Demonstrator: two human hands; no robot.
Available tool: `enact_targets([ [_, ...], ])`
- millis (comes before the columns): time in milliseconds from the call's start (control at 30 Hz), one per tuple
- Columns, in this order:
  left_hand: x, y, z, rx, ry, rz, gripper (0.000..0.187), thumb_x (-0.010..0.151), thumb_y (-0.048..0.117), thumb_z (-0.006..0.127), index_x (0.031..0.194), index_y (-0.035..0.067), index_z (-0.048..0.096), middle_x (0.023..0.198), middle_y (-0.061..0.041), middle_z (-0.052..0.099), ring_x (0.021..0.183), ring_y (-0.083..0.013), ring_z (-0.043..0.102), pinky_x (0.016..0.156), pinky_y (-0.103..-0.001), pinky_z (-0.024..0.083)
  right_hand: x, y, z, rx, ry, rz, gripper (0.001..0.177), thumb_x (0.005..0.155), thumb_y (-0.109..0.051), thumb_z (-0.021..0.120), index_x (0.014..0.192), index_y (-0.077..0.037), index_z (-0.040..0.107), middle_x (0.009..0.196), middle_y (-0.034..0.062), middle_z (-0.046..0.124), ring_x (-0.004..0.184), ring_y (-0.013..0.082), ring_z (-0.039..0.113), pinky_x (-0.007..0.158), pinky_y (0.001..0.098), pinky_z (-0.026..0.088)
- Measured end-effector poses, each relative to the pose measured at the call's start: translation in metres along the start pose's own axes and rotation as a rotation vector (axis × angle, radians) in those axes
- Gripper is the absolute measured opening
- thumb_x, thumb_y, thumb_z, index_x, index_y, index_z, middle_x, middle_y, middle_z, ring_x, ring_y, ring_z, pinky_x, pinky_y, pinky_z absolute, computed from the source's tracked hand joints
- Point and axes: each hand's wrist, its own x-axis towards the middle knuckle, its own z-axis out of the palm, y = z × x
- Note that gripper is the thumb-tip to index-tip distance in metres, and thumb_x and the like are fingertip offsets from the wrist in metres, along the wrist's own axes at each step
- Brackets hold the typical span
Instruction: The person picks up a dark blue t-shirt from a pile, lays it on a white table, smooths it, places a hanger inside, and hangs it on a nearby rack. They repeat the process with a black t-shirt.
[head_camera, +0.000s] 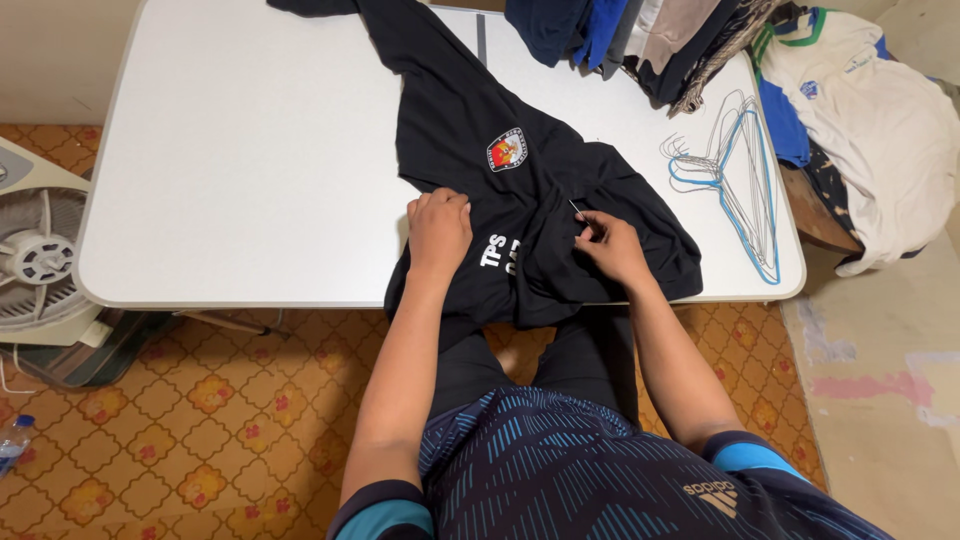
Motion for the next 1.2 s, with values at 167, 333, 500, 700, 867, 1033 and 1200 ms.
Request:
enact_targets([
  [167,-0.002,0.016,-0.019,0.03,0.257,0.101,0.014,0.091,0.011,0.068,0.099,0.005,0.078,0.112,-0.01,0.072,0.109,-0.0328,0.061,0.102,-0.044,0.044,-0.003,-0.02,0.014,-0.111,0.045,0.026,0.045,0.08,-0.007,0.078,0.125,-0.006,0.072,0.083,0.0024,0.073,0.07,0.0105,0.066,0.07,0.0263,0.051],
  [333,-0.003,0.006,-0.03,-0.388,-0.189,-0.165,0.021,0.098,0.016,0.064,0.111,0.003,0.073,0.118,-0.011,0.071,0.106,-0.0321,0.069,0.091,-0.039,0.055,-0.001,-0.019,0.012,-0.047,0.048,-0.013,0.046,0.081,-0.005,0.076,0.126,-0.004,0.071,0.083,0.0038,0.072,0.067,0.0107,0.064,0.069,0.0253,0.052],
  [500,-0.006,-0.011,-0.025,-0.288,-0.306,-0.203,0.026,0.092,0.007,0.058,0.109,0.008,0.077,0.122,-0.007,0.073,0.108,-0.0315,0.07,0.093,-0.038,0.055,-0.001,-0.019,0.005,-0.03,0.059,-0.013,0.047,0.081,-0.005,0.076,0.127,-0.003,0.07,0.082,0.0042,0.071,0.065,0.0101,0.061,0.065,0.0257,0.05],
  [700,0.012,-0.002,-0.032,-0.324,-0.44,-0.514,0.039,0.082,0.023,0.076,0.121,0.018,0.07,0.102,-0.013,0.075,0.094,-0.0278,0.075,0.085,-0.039,0.058,-0.002,-0.023,0.014,-0.086,0.093,-0.041,0.045,0.081,-0.007,0.078,0.126,-0.005,0.071,0.085,0.0032,0.072,0.066,0.0098,0.063,0.069,0.0257,0.051],
  [867,0.023,-0.009,-0.037,-0.096,-0.515,-0.566,0.024,0.087,0.037,0.076,0.095,0.015,0.082,0.098,-0.008,0.08,0.094,-0.025,0.075,0.085,-0.038,0.058,0.009,-0.015,-0.002,-0.084,0.019,-0.039,0.051,0.078,-0.013,0.085,0.127,-0.006,0.072,0.084,0.0009,0.07,0.072,0.0075,0.058,0.069,0.0252,0.049],
  [1033,0.021,-0.029,-0.029,-0.158,-0.742,-0.472,0.022,0.089,0.033,0.072,0.101,0.016,0.081,0.095,-0.011,0.078,0.086,-0.0269,0.072,0.082,-0.038,0.055,0.014,-0.006,-0.015,0.037,-0.089,0.005,0.052,0.078,-0.015,0.086,0.127,-0.004,0.073,0.077,-0.0011,0.066,0.071,0.0059,0.056,0.069,0.0239,0.047],
  [1200,0.007,-0.054,0.0,-0.412,-0.606,-0.213,0.017,0.089,0.019,0.07,0.101,0.007,0.072,0.099,-0.008,0.07,0.092,-0.0245,0.068,0.084,-0.034,0.053,0.02,-0.002,-0.021,0.097,-0.127,0.003,0.054,0.077,-0.014,0.088,0.128,-0.002,0.072,0.075,-0.0028,0.064,0.071,0.0046,0.054,0.069,0.0223,0.045],
])
